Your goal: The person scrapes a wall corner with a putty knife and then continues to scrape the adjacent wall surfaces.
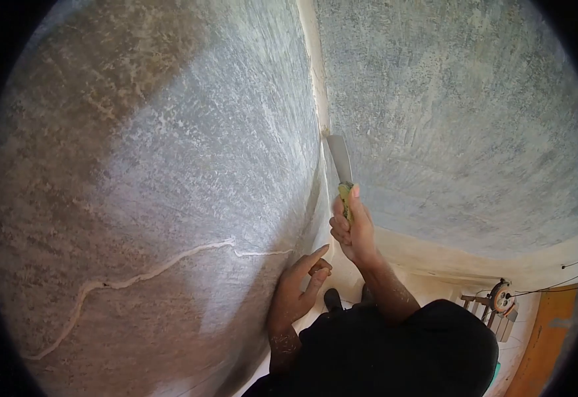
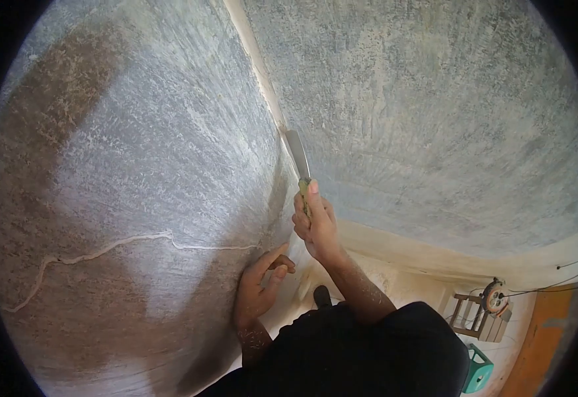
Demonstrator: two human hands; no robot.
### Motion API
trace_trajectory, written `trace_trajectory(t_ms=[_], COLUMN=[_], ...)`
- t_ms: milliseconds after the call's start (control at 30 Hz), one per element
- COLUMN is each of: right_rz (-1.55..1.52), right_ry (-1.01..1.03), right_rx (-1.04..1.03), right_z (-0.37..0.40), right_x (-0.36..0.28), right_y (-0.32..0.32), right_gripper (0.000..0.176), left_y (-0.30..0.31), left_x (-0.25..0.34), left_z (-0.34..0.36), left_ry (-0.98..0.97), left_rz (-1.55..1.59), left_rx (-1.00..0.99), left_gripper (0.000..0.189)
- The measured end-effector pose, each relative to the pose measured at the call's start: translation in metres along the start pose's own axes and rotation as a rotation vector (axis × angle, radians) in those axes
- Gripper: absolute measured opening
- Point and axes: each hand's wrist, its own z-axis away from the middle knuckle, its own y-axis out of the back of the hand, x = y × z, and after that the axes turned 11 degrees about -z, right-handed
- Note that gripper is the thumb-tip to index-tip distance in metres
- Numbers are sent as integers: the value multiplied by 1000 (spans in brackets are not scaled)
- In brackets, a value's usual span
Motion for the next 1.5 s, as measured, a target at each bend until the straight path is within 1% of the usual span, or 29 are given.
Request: trace_trajectory(t_ms=[100,200,233,267,333,367,467,500,600,633,700,733,767,800,867,900,1100,1133,1167,1200,1267,1300,1400,1433,1500], right_rz=[-29,-60,-20,-32,-51,-86,-91,-32,-44,-88,-76,-75,-33,-59,-104,-121,-80,-67,-84,-48,18,51,46,30,37], right_ry=[-14,-76,-31,-28,-36,-24,-60,-36,-56,-49,-43,-38,-49,-55,-72,-66,-35,-32,-50,-38,-8,-19,-22,-26,-27], right_rx=[42,176,68,53,38,74,99,83,11,77,108,127,24,6,-24,171,113,109,42,52,69,-40,72,-48,47], right_z=[0,0,2,0,2,-1,0,1,0,-2,-5,-5,-4,-6,-6,-5,-7,-6,-3,-3,-4,-2,-4,0,-2], right_x=[4,2,0,0,3,7,6,1,-2,0,-1,0,-3,-4,-7,-7,-10,-12,-3,-2,-4,-14,-4,-4,-9], right_y=[-16,-18,-6,-8,-13,-22,-19,-11,-13,-25,-21,-19,3,2,-5,-34,-29,-28,-35,-31,-14,-8,-26,-33,-26], right_gripper=[49,48,48,48,48,48,48,48,48,48,47,47,47,47,46,46,47,47,48,48,48,48,48,47,47], left_y=[-1,0,2,2,-1,-1,-2,-1,-1,-1,1,2,4,5,3,1,3,0,-2,-2,2,4,3,1,0], left_x=[-1,2,1,-1,0,3,2,1,-3,0,7,6,4,2,1,1,1,1,2,2,1,1,2,2,2], left_z=[0,1,2,2,2,0,2,3,3,2,-1,1,1,0,-3,-2,-1,-2,-3,-4,2,1,-1,0,0], left_ry=[4,35,27,14,21,34,35,27,-10,12,59,39,15,-13,-8,-1,17,18,23,27,18,5,30,30,28], left_rz=[15,-2,-3,-1,11,13,7,3,-7,-12,-23,-45,-67,-87,-46,-27,-12,-2,3,4,-11,-19,0,5,6], left_rx=[5,7,1,2,8,13,25,22,-1,-5,-7,-25,-42,-52,-32,-25,-31,-7,13,34,-8,-25,-23,-7,21], left_gripper=[39,38,38,38,38,39,37,37,34,33,30,30,29,28,27,26,27,26,26,26,27,27,28,28,27])
